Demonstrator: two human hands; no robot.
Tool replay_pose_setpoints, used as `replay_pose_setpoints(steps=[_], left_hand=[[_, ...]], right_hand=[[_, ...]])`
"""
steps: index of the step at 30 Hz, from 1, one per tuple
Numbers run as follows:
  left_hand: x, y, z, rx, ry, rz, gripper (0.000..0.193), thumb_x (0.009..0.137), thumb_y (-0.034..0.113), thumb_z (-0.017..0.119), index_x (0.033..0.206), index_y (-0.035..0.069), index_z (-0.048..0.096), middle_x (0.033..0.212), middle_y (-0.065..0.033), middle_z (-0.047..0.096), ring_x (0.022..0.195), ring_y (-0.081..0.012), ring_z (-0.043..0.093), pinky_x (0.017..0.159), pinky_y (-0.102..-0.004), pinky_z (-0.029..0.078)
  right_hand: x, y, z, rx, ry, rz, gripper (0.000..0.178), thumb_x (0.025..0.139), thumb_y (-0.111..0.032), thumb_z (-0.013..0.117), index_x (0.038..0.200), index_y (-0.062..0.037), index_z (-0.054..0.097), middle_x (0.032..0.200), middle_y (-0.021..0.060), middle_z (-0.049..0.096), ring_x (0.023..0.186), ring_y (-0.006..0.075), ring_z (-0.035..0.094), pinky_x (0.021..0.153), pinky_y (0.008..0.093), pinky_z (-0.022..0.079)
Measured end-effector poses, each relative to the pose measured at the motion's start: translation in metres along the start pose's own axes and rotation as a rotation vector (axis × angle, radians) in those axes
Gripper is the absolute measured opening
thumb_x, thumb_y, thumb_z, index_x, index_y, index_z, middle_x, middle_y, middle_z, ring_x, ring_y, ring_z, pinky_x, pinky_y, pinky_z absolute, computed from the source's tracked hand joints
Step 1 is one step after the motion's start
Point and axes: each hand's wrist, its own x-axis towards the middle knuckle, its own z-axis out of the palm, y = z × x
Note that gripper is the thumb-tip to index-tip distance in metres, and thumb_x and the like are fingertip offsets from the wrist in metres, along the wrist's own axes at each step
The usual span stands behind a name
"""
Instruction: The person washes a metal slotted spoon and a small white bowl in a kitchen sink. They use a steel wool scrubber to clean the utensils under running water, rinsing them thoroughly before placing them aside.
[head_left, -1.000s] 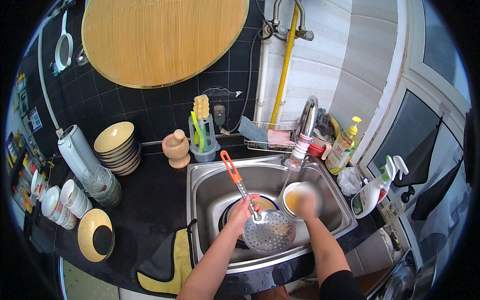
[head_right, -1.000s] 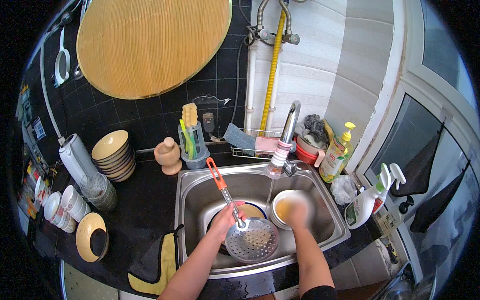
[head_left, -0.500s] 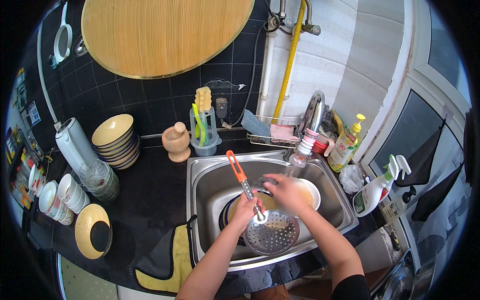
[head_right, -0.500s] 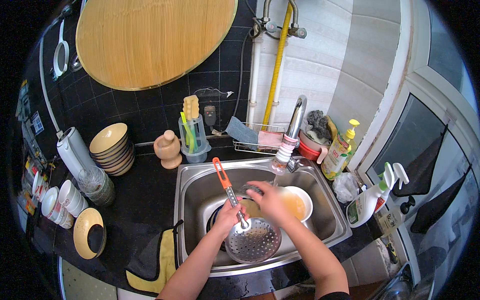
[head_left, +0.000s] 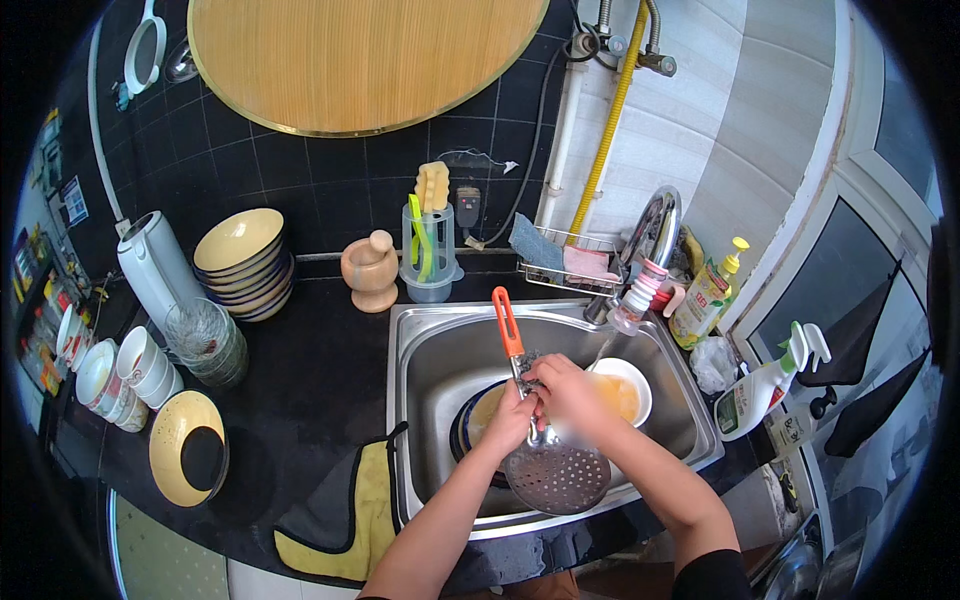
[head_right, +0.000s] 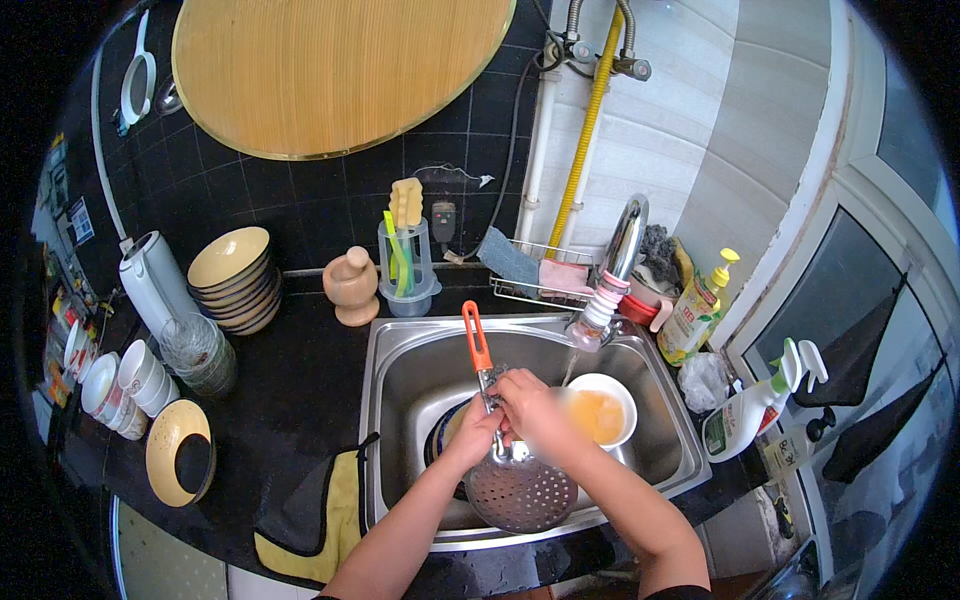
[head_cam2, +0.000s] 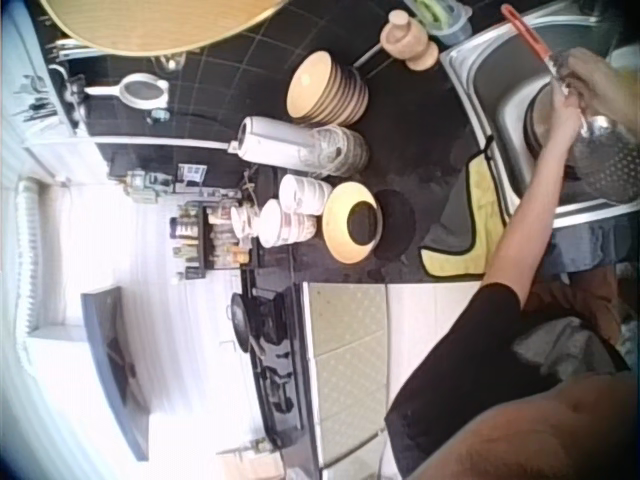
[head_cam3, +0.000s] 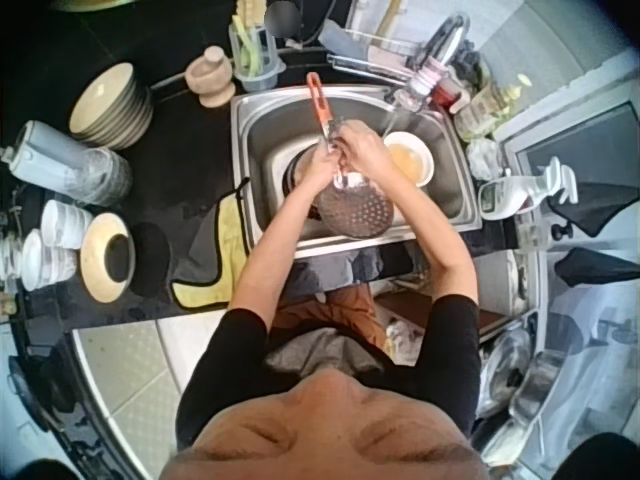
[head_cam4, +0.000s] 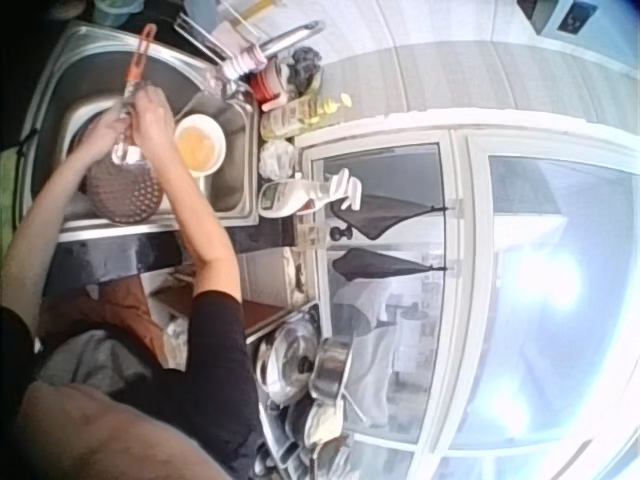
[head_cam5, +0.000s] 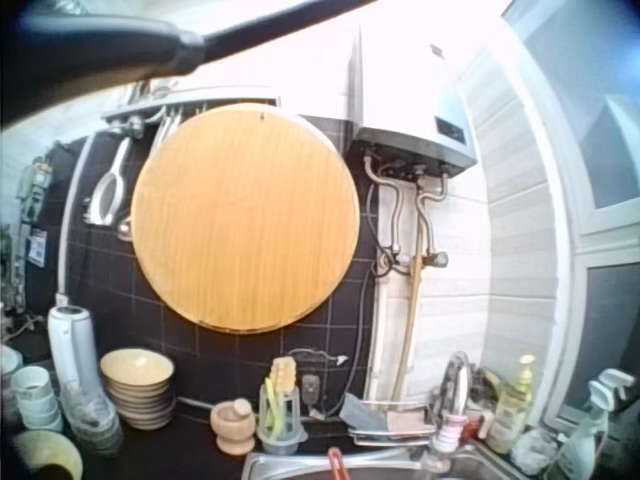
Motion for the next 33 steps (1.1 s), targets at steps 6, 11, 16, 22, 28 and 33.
replay_pose_setpoints(steps=[6, 11, 16, 22, 28, 33], left_hand=[[-0.003, -0.002, 0.0, 0.07, 0.009, 0.034, 0.01, 0.094, 0.004, 0.036, 0.103, 0.007, 0.036, 0.073, -0.0033, 0.046, 0.057, -0.0122, 0.049, 0.049, -0.0259, 0.042], [-0.003, 0.003, -0.008, 0.278, 0.083, 0.093, 0.009, 0.092, 0.002, 0.041, 0.1, 0.004, 0.039, 0.075, -0.0038, 0.051, 0.061, -0.0131, 0.053, 0.052, -0.0259, 0.044], [-0.001, -0.005, -0.001, 0.093, 0.105, 0.035, 0.02, 0.091, 0.0, 0.037, 0.111, 0.003, 0.036, 0.071, -0.0028, 0.048, 0.053, -0.0104, 0.048, 0.045, -0.0255, 0.04], [-0.002, -0.005, -0.006, 0.248, 0.073, 0.127, 0.016, 0.091, 0.004, 0.042, 0.106, 0.003, 0.038, 0.07, -0.0039, 0.048, 0.053, -0.0113, 0.049, 0.046, -0.0265, 0.042], [0.006, -0.019, -0.02, 0.367, 0.021, 0.123, 0.015, 0.09, 0.001, 0.039, 0.105, 0.002, 0.038, 0.07, -0.004, 0.047, 0.052, -0.0122, 0.049, 0.046, -0.0266, 0.041], [-0.003, -0.004, 0.0, 0.112, 0.074, -0.034, 0.017, 0.091, 0.0, 0.035, 0.109, 0.003, 0.036, 0.071, -0.0045, 0.045, 0.051, -0.0123, 0.048, 0.046, -0.0269, 0.04]], right_hand=[[0.021, 0.001, 0.007, -0.072, 0.081, -0.015, 0.027, 0.064, 0.001, 0.063, 0.091, -0.0017, 0.059, 0.088, 0.012, 0.059, 0.086, 0.031, 0.057, 0.076, 0.0378, 0.049], [0.017, -0.007, 0.022, -0.02, 0.053, -0.193, 0.027, 0.061, 0.004, 0.061, 0.088, -0.0019, 0.06, 0.086, 0.0149, 0.061, 0.083, 0.0335, 0.058, 0.074, 0.039, 0.049], [0.02, 0.001, 0.008, -0.12, 0.088, -0.036, 0.023, 0.065, 0.0, 0.06, 0.088, -0.0009, 0.06, 0.088, 0.0147, 0.061, 0.085, 0.0324, 0.058, 0.076, 0.0372, 0.049], [0.02, -0.013, 0.014, -0.14, 0.024, -0.111, 0.021, 0.068, -0.001, 0.058, 0.089, -0.0006, 0.062, 0.089, 0.014, 0.06, 0.084, 0.0296, 0.058, 0.076, 0.0369, 0.049], [0.017, -0.013, 0.022, -0.117, 0.011, -0.171, 0.018, 0.068, -0.001, 0.058, 0.085, -0.0014, 0.063, 0.086, 0.0129, 0.06, 0.082, 0.0296, 0.058, 0.074, 0.0368, 0.049], [0.018, 0.01, 0.006, -0.123, 0.121, -0.016, 0.032, 0.055, 0.002, 0.066, 0.086, -0.0027, 0.062, 0.09, 0.0131, 0.059, 0.088, 0.032, 0.057, 0.076, 0.0392, 0.049]])
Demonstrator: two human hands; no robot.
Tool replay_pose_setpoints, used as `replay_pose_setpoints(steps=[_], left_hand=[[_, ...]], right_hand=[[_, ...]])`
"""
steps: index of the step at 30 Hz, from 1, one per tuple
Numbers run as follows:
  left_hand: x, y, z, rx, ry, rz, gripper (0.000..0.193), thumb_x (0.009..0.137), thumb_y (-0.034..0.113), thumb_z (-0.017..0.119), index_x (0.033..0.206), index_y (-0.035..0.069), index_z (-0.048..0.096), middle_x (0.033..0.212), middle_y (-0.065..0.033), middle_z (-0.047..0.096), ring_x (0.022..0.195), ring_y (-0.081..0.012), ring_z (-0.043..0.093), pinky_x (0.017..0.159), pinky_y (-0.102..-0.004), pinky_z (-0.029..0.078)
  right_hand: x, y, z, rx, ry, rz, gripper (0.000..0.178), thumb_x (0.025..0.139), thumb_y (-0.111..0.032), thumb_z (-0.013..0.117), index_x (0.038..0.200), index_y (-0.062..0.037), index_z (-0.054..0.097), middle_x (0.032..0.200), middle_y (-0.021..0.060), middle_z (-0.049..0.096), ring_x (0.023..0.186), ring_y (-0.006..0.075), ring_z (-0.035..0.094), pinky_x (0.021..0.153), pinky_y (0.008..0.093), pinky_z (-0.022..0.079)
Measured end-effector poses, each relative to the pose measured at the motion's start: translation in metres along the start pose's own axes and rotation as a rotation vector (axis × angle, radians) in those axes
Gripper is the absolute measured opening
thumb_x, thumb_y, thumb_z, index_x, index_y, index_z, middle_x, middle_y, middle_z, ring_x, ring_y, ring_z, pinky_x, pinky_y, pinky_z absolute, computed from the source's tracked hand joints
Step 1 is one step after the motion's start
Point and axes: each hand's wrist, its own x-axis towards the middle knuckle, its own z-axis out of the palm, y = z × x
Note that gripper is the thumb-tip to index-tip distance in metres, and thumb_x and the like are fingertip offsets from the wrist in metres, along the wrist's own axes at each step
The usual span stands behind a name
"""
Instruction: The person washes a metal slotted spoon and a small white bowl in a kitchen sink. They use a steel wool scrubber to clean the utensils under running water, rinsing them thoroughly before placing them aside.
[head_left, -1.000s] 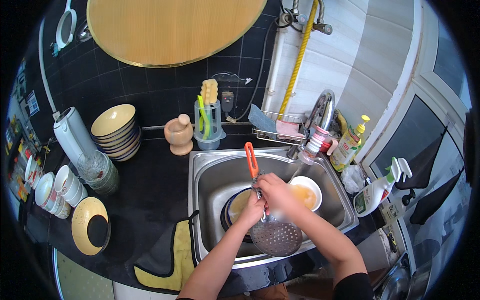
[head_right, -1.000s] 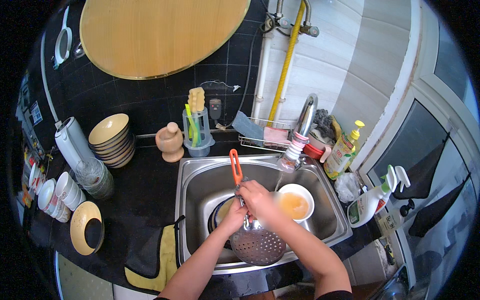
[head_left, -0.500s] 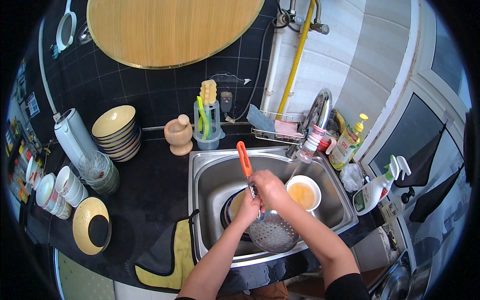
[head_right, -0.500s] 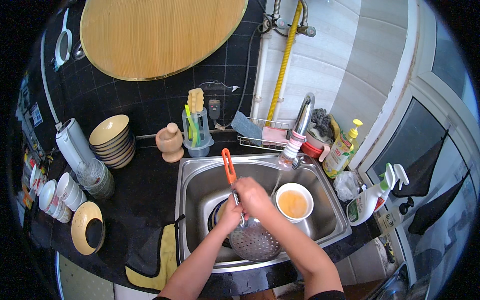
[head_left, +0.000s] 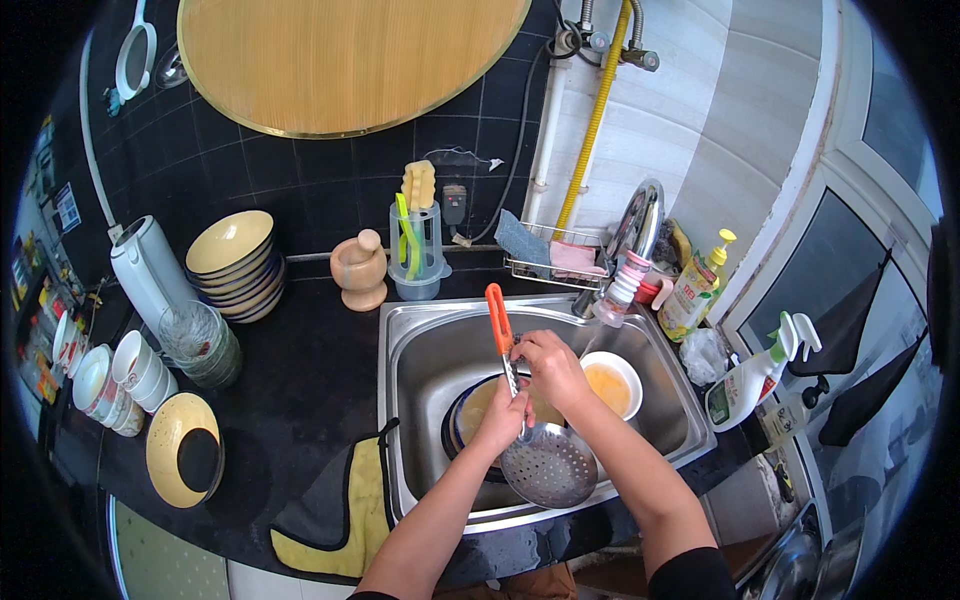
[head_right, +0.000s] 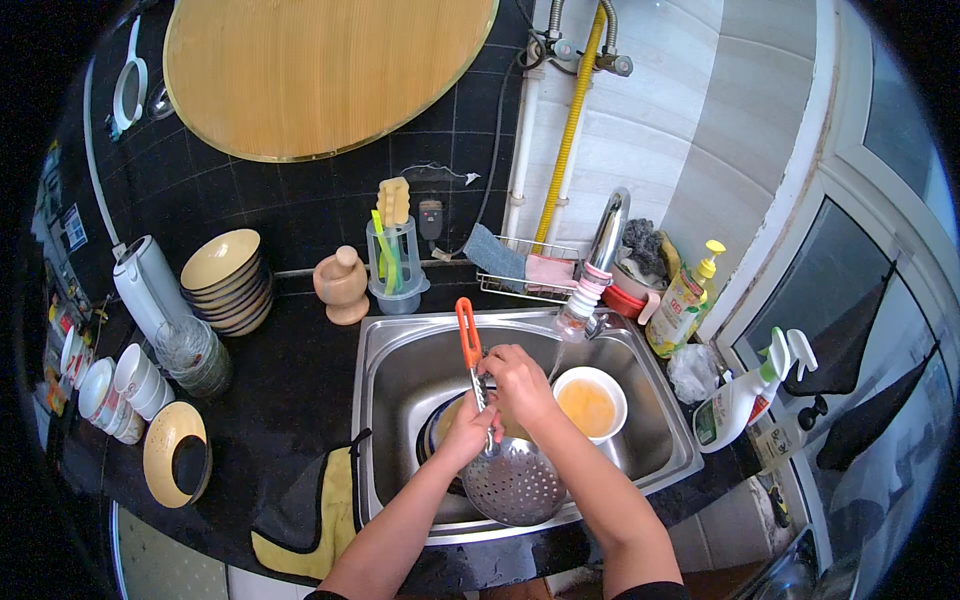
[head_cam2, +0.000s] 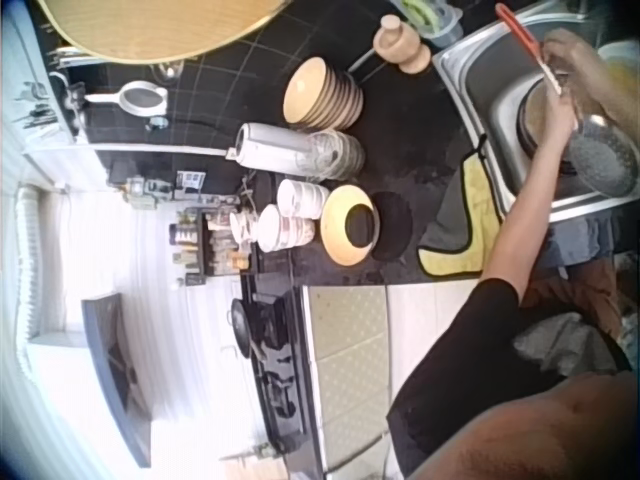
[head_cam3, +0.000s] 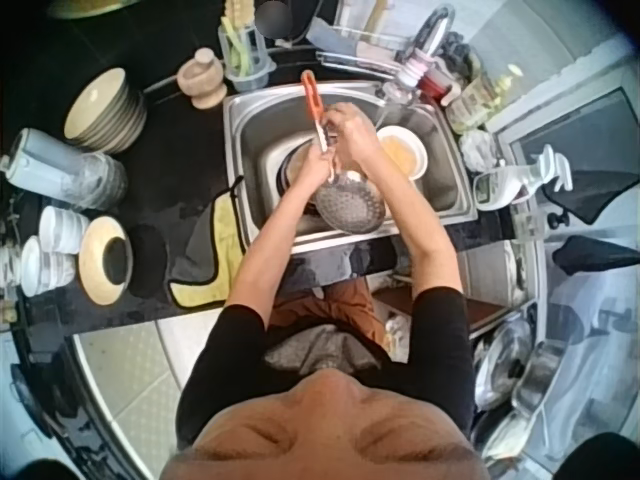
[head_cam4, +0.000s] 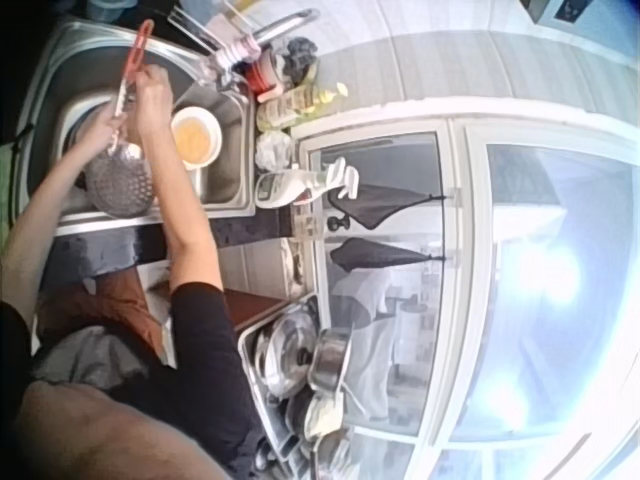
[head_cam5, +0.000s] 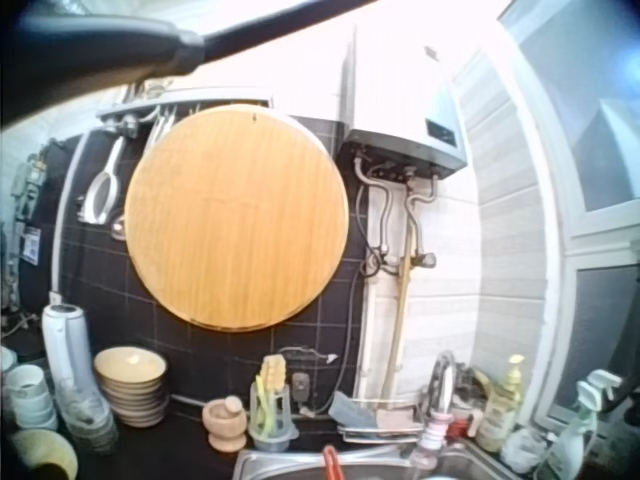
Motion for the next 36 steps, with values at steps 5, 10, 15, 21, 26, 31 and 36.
replay_pose_setpoints(steps=[5, 10, 15, 21, 26, 31, 36], left_hand=[[0.001, 0.003, -0.004, 0.039, 0.027, 0.151, 0.018, 0.092, 0.001, 0.037, 0.11, 0.004, 0.037, 0.073, -0.0047, 0.046, 0.053, -0.0127, 0.048, 0.047, -0.0264, 0.042], [0.005, -0.009, -0.014, -0.011, -0.012, 0.059, 0.015, 0.094, 0.004, 0.04, 0.109, 0.005, 0.039, 0.075, -0.0055, 0.048, 0.055, -0.0147, 0.05, 0.053, -0.0271, 0.044], [0.001, -0.002, -0.008, -0.074, -0.083, 0.027, 0.016, 0.094, 0.005, 0.04, 0.11, 0.007, 0.038, 0.073, -0.0057, 0.047, 0.056, -0.0152, 0.051, 0.053, -0.0277, 0.044], [0.005, -0.004, -0.01, -0.116, -0.111, 0.011, 0.013, 0.095, 0.007, 0.041, 0.108, 0.007, 0.038, 0.072, -0.0057, 0.048, 0.057, -0.0161, 0.052, 0.055, -0.0287, 0.045], [0.005, -0.002, -0.008, -0.115, -0.135, -0.007, 0.011, 0.094, 0.003, 0.039, 0.104, 0.008, 0.038, 0.072, -0.0056, 0.048, 0.056, -0.0161, 0.052, 0.054, -0.0283, 0.045], [0.0, 0.002, -0.003, -0.042, -0.099, 0.016, 0.011, 0.093, 0.002, 0.038, 0.103, 0.008, 0.038, 0.072, -0.0042, 0.048, 0.055, -0.0147, 0.051, 0.053, -0.0273, 0.044], [0.0, 0.001, -0.002, 0.208, -0.108, 0.035, 0.008, 0.093, 0.003, 0.039, 0.1, 0.006, 0.039, 0.071, -0.0037, 0.049, 0.055, -0.0137, 0.051, 0.052, -0.0262, 0.043]], right_hand=[[-0.013, -0.018, 0.008, 0.025, 0.014, -0.115, 0.035, 0.055, 0.002, 0.067, 0.09, -0.0024, 0.062, 0.093, 0.0124, 0.058, 0.089, 0.0309, 0.057, 0.076, 0.038, 0.049], [0.002, -0.008, 0.006, 0.013, 0.074, -0.014, 0.029, 0.06, 0.002, 0.064, 0.088, -0.0041, 0.062, 0.092, 0.0128, 0.059, 0.088, 0.0322, 0.057, 0.076, 0.0381, 0.049], [-0.026, 0.031, 0.008, 0.232, 0.184, 0.608, 0.027, 0.072, -0.003, 0.069, 0.095, -0.0037, 0.056, 0.09, 0.0095, 0.057, 0.086, 0.0235, 0.055, 0.075, 0.0333, 0.046], [-0.01, 0.011, -0.01, 0.465, 0.311, 0.526, 0.048, 0.071, 0.002, 0.071, 0.112, -0.0053, 0.049, 0.094, 0.0038, 0.051, 0.084, 0.0138, 0.049, 0.074, 0.0266, 0.044], [0.001, -0.017, -0.014, 0.398, 0.072, 0.216, 0.037, 0.069, 0.008, 0.062, 0.104, -0.006, 0.06, 0.098, 0.0114, 0.058, 0.092, 0.0269, 0.058, 0.081, 0.0335, 0.047], [-0.004, -0.012, -0.005, 0.118, 0.009, 0.053, 0.033, 0.065, 0.006, 0.06, 0.096, -0.0038, 0.061, 0.091, 0.0131, 0.057, 0.086, 0.0326, 0.056, 0.077, 0.0398, 0.048], [-0.002, -0.014, 0.001, 0.133, 0.025, 0.062, 0.026, 0.065, 0.006, 0.056, 0.089, -0.0023, 0.06, 0.087, 0.0138, 0.056, 0.086, 0.0342, 0.056, 0.077, 0.0412, 0.047]])
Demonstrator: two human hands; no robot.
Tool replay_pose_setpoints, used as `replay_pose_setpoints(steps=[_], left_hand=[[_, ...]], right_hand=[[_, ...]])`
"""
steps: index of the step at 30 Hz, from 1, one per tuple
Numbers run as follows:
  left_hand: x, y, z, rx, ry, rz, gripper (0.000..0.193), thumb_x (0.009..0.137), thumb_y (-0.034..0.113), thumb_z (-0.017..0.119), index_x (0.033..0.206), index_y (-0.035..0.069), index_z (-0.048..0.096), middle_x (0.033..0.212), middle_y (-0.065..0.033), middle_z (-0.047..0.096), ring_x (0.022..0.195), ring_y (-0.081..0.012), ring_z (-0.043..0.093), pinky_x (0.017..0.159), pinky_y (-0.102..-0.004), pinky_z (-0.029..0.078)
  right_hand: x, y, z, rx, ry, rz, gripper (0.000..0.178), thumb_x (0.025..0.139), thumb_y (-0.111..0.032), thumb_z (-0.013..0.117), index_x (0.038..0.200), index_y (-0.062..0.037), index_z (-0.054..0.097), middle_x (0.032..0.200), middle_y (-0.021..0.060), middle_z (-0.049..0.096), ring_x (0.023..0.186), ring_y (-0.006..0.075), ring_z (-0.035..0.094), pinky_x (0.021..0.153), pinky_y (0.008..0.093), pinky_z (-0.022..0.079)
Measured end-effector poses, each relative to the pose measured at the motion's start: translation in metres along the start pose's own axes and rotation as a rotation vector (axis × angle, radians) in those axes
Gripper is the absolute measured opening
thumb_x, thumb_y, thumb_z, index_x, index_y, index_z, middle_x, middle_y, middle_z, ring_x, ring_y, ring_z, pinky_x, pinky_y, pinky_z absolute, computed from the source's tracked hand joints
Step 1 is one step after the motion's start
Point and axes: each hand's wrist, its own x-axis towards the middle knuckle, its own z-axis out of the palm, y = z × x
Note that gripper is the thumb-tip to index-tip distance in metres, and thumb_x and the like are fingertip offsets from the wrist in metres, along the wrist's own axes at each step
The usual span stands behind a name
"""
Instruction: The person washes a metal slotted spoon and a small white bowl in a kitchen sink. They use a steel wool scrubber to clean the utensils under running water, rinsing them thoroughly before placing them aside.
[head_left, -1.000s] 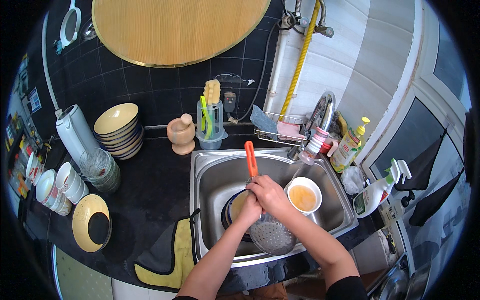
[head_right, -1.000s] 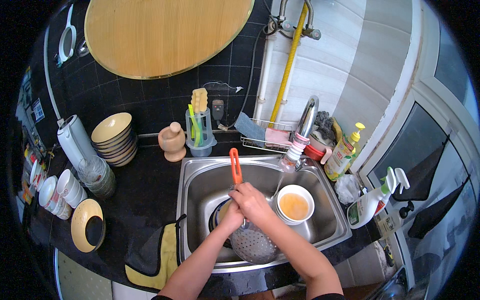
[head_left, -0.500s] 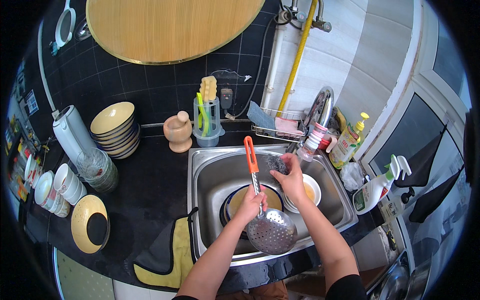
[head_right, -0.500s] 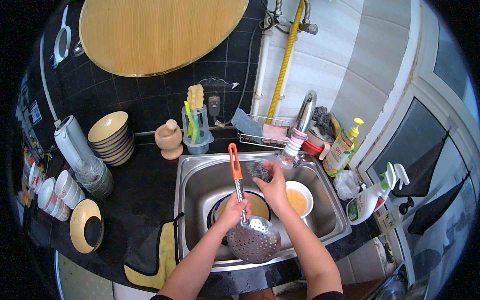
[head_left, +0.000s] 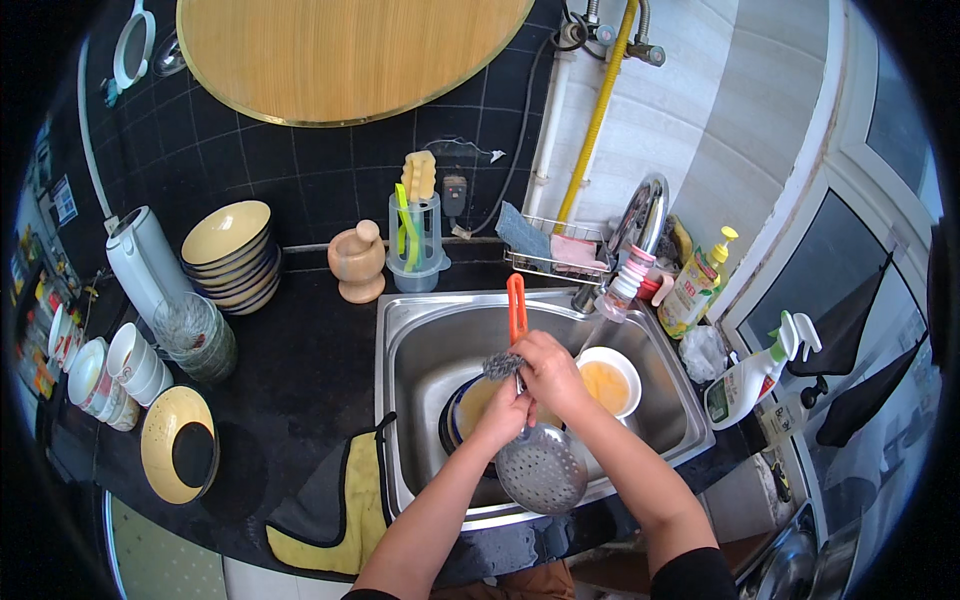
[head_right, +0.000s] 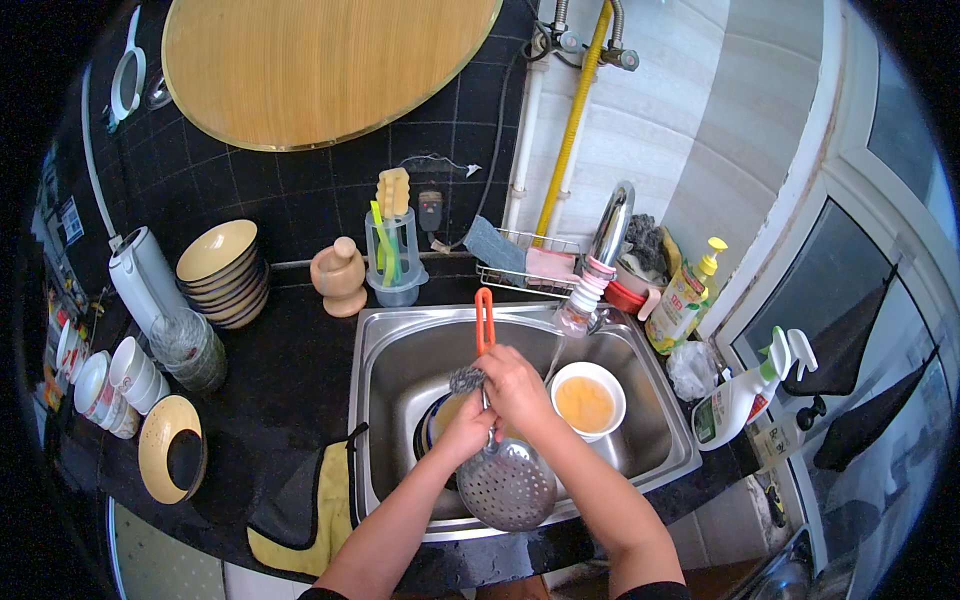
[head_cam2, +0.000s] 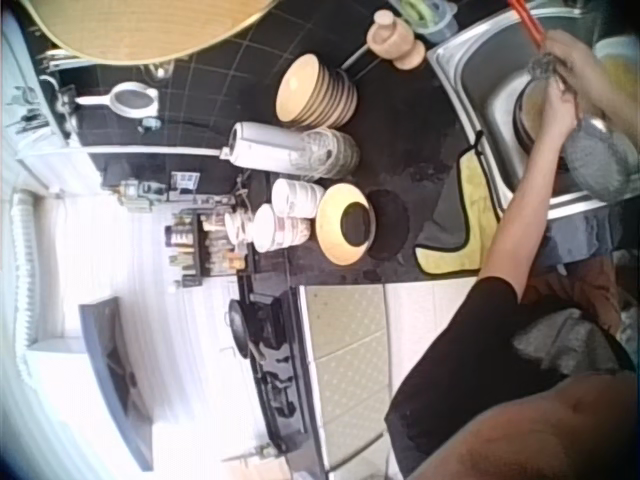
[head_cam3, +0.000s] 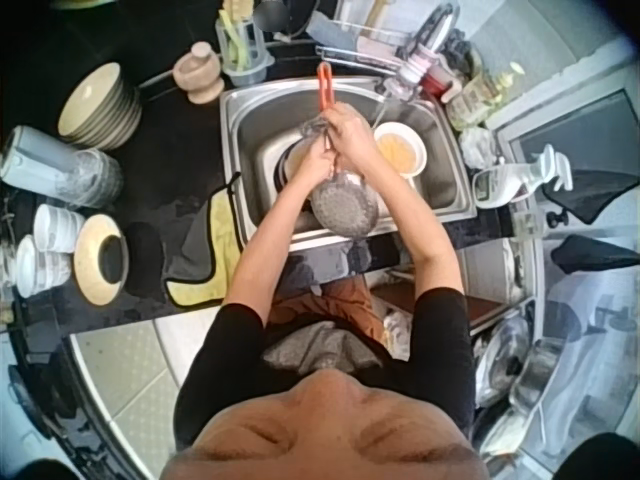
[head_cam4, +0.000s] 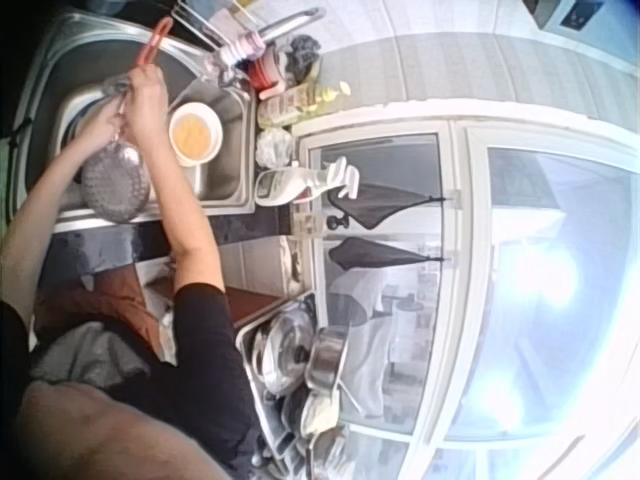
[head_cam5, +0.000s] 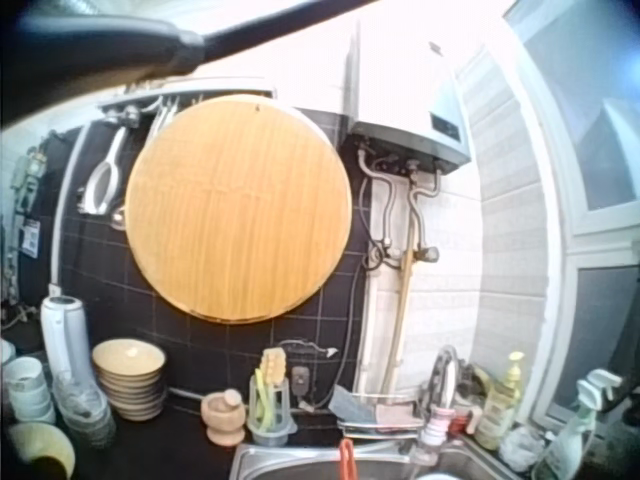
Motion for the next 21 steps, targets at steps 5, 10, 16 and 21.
replay_pose_setpoints(steps=[5, 10, 16, 21], left_hand=[[-0.001, 0.009, 0.0, -0.156, 0.037, 0.04, 0.008, 0.093, 0.002, 0.04, 0.1, 0.005, 0.041, 0.071, -0.0046, 0.051, 0.055, -0.0134, 0.052, 0.05, -0.0259, 0.043], [0.004, -0.002, 0.001, -0.207, 0.073, 0.065, 0.008, 0.092, 0.001, 0.04, 0.099, 0.004, 0.041, 0.07, -0.0045, 0.05, 0.055, -0.013, 0.051, 0.048, -0.0263, 0.043], [0.0, 0.003, -0.005, -0.155, 0.072, 0.051, 0.011, 0.091, 0.001, 0.041, 0.101, 0.004, 0.039, 0.071, -0.0055, 0.05, 0.055, -0.0149, 0.052, 0.051, -0.0272, 0.043], [-0.001, 0.006, 0.0, -0.156, 0.053, 0.047, 0.015, 0.091, -0.001, 0.039, 0.104, 0.004, 0.038, 0.072, -0.0065, 0.051, 0.055, -0.0148, 0.052, 0.051, -0.027, 0.044]], right_hand=[[0.003, -0.002, 0.015, 0.172, 0.147, 0.237, 0.023, 0.067, 0.01, 0.057, 0.088, 0.0001, 0.058, 0.089, 0.0134, 0.056, 0.083, 0.0328, 0.059, 0.075, 0.0363, 0.048], [0.002, -0.017, 0.007, 0.317, 0.095, 0.524, 0.023, 0.069, 0.008, 0.059, 0.091, -0.0001, 0.059, 0.085, 0.0113, 0.058, 0.076, 0.0247, 0.06, 0.069, 0.0334, 0.048], [0.005, -0.013, 0.01, 0.474, 0.035, 0.725, 0.021, 0.072, 0.005, 0.061, 0.093, -0.0003, 0.059, 0.077, 0.0109, 0.061, 0.067, 0.0206, 0.062, 0.061, 0.0333, 0.049], [0.006, 0.0, 0.012, 0.396, 0.133, 0.626, 0.024, 0.071, -0.003, 0.07, 0.093, -0.0023, 0.059, 0.073, 0.0062, 0.061, 0.061, 0.013, 0.057, 0.052, 0.03, 0.046]])
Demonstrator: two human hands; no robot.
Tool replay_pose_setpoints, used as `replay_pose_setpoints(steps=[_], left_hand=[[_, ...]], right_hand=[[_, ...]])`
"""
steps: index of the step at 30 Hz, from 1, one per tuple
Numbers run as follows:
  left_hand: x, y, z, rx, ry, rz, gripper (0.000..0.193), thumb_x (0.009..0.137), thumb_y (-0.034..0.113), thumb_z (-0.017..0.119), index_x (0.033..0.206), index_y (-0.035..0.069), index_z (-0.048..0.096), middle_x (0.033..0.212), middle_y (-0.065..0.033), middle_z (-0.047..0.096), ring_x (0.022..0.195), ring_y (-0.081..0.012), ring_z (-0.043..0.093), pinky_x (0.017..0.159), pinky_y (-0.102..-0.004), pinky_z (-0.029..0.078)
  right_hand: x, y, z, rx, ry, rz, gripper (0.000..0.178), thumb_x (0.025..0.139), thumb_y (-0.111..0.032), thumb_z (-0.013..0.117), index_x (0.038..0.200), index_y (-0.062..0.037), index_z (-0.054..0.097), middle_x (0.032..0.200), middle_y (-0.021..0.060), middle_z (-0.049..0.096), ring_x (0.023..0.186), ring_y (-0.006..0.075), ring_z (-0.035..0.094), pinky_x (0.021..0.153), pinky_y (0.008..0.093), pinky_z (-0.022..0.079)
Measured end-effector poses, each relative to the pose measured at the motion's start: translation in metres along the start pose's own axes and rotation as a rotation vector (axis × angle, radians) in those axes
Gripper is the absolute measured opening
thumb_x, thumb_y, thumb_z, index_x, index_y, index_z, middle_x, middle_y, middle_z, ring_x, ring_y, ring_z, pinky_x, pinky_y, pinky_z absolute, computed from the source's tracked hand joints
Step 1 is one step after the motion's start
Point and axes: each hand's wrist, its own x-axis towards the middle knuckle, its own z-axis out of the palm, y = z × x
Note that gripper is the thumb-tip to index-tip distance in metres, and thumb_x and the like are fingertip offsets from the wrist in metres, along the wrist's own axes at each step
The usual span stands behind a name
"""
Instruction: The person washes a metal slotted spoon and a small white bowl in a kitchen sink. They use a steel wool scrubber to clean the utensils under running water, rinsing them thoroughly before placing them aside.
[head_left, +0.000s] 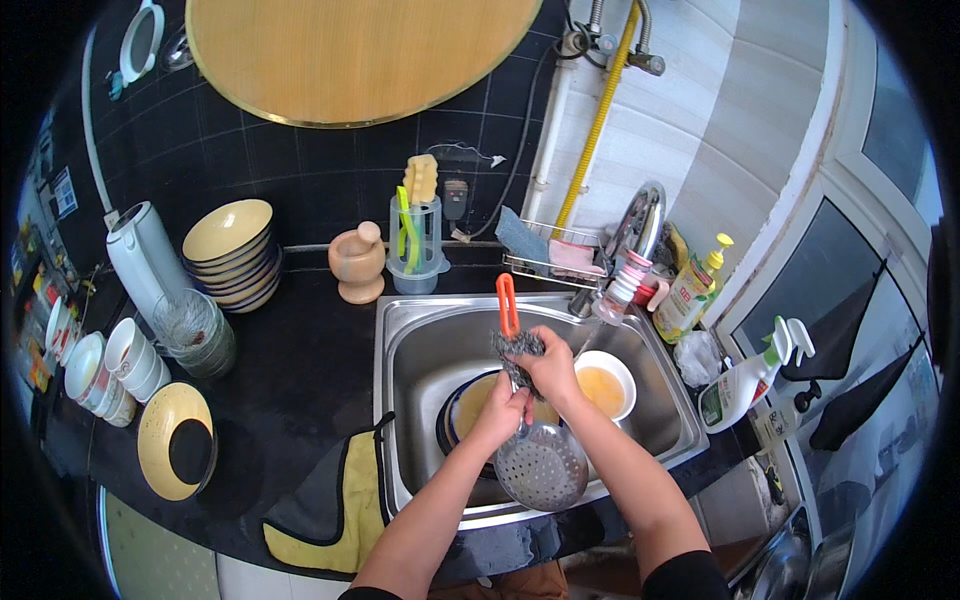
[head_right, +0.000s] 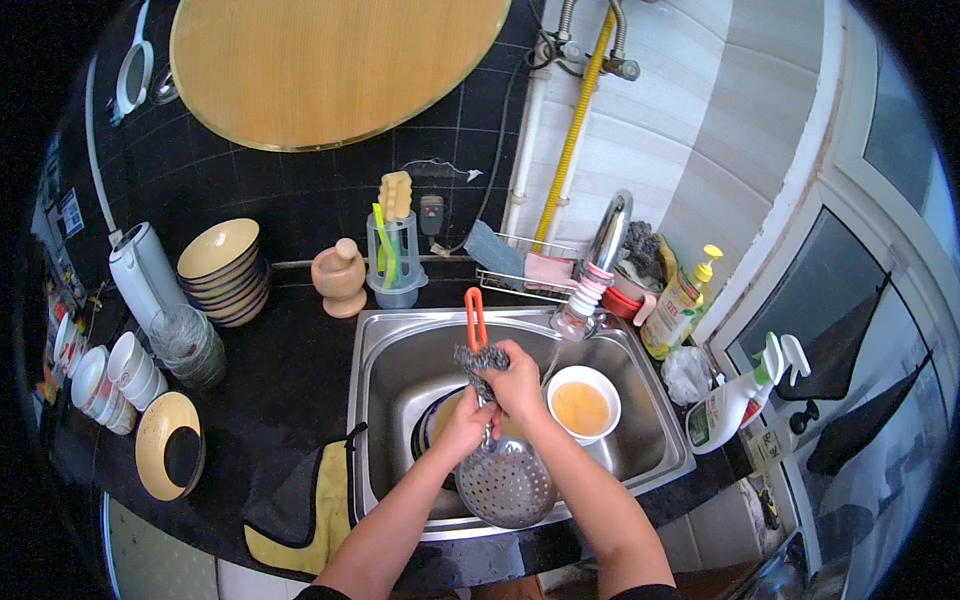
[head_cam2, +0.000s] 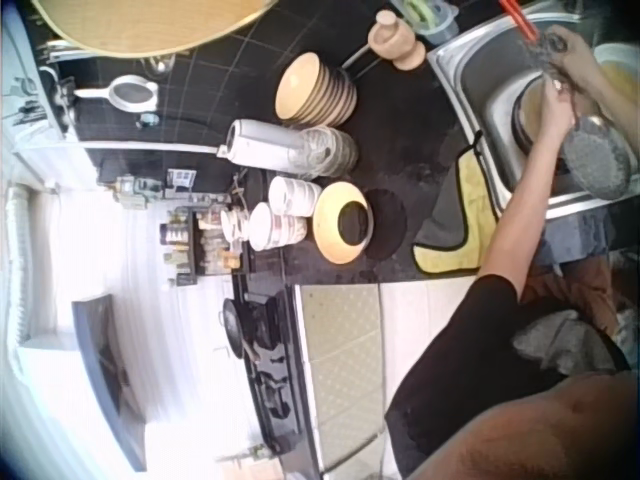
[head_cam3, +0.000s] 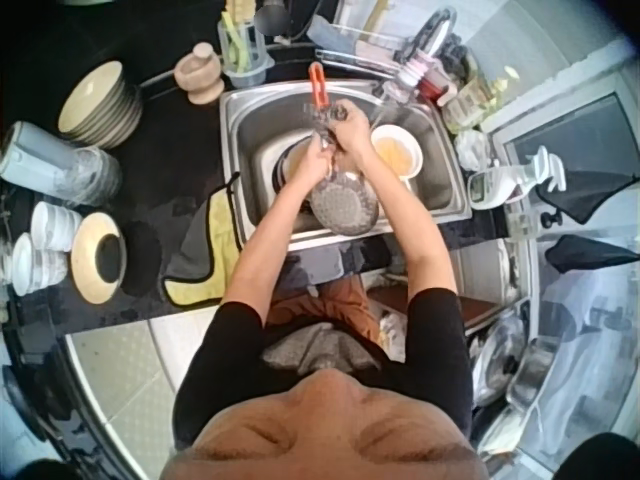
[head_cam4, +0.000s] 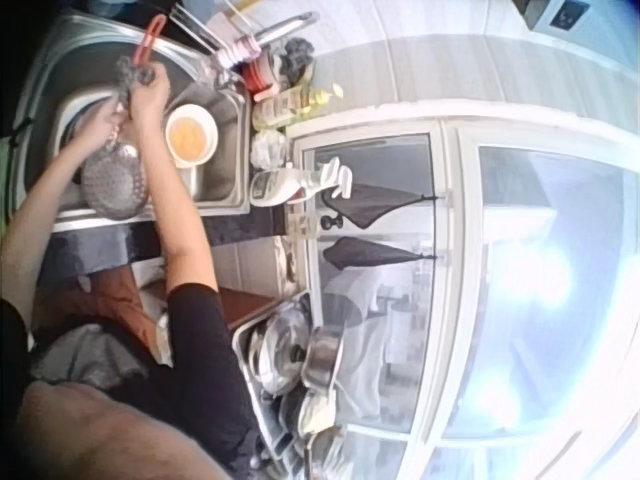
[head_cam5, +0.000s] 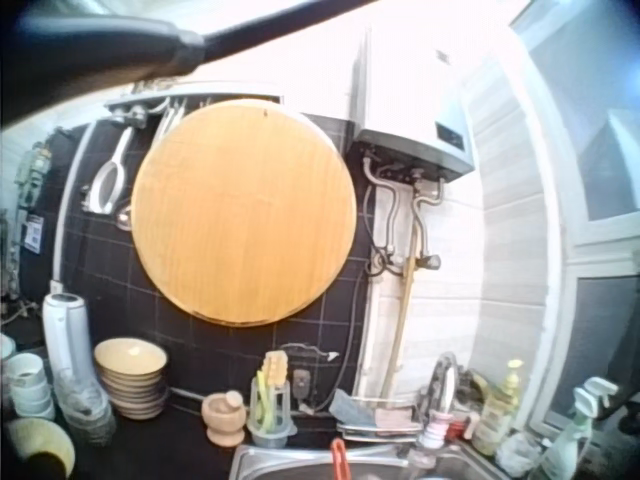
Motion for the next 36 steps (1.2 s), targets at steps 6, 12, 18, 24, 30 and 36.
replay_pose_setpoints(steps=[6, 12, 18, 24, 30, 36], left_hand=[[0.002, -0.003, -0.006, -0.043, 0.006, -0.001, 0.018, 0.09, -0.002, 0.039, 0.106, 0.005, 0.038, 0.072, -0.0059, 0.051, 0.055, -0.0141, 0.052, 0.051, -0.0273, 0.044], [0.003, -0.01, -0.005, -0.088, 0.011, -0.025, 0.022, 0.087, -0.005, 0.038, 0.108, 0.005, 0.037, 0.073, -0.0064, 0.051, 0.057, -0.0151, 0.053, 0.053, -0.0275, 0.045], [0.003, -0.004, -0.008, -0.019, 0.052, 0.07, 0.019, 0.088, -0.003, 0.038, 0.106, 0.005, 0.039, 0.074, -0.0056, 0.051, 0.058, -0.0145, 0.054, 0.053, -0.0265, 0.045], [-0.008, 0.02, 0.002, 0.084, 0.025, 0.037, 0.017, 0.091, 0.0, 0.041, 0.107, 0.005, 0.039, 0.071, -0.0044, 0.051, 0.058, -0.0135, 0.054, 0.054, -0.0256, 0.044], [0.001, 0.004, -0.004, -0.115, 0.05, 0.129, 0.02, 0.093, 0.004, 0.041, 0.112, 0.003, 0.037, 0.07, -0.0049, 0.049, 0.054, -0.0117, 0.049, 0.051, -0.0262, 0.043], [0.003, 0.002, -0.008, -0.142, 0.058, 0.186, 0.019, 0.094, 0.003, 0.04, 0.112, 0.005, 0.038, 0.076, -0.0068, 0.051, 0.06, -0.0142, 0.052, 0.061, -0.027, 0.045]], right_hand=[[0.003, 0.009, 0.002, 0.269, -0.126, 0.221, 0.023, 0.07, -0.003, 0.072, 0.09, -0.003, 0.06, 0.076, 0.0029, 0.062, 0.067, 0.0108, 0.056, 0.062, 0.0273, 0.046], [0.01, 0.004, -0.002, 0.49, -0.156, 0.381, 0.021, 0.071, 0.0, 0.072, 0.089, -0.0018, 0.06, 0.078, 0.0041, 0.064, 0.066, 0.0114, 0.058, 0.06, 0.0265, 0.047], [0.003, 0.016, -0.015, 0.519, -0.275, 0.521, 0.03, 0.072, 0.001, 0.071, 0.099, -0.0004, 0.058, 0.082, 0.0085, 0.065, 0.067, 0.0177, 0.063, 0.059, 0.0312, 0.052], [0.006, 0.028, -0.023, 0.592, -0.146, 0.45, 0.023, 0.077, 0.001, 0.065, 0.099, -0.0004, 0.058, 0.084, 0.0087, 0.066, 0.068, 0.0182, 0.064, 0.06, 0.0309, 0.054], [0.008, 0.02, -0.03, 0.616, -0.01, 0.536, 0.043, 0.075, -0.007, 0.066, 0.114, 0.0006, 0.049, 0.095, 0.0117, 0.062, 0.073, 0.0186, 0.063, 0.061, 0.0295, 0.052], [0.0, 0.027, -0.039, 0.564, -0.17, 0.499, 0.05, 0.077, -0.01, 0.066, 0.12, 0.0016, 0.044, 0.099, 0.0119, 0.061, 0.079, 0.0179, 0.062, 0.067, 0.0298, 0.051]])
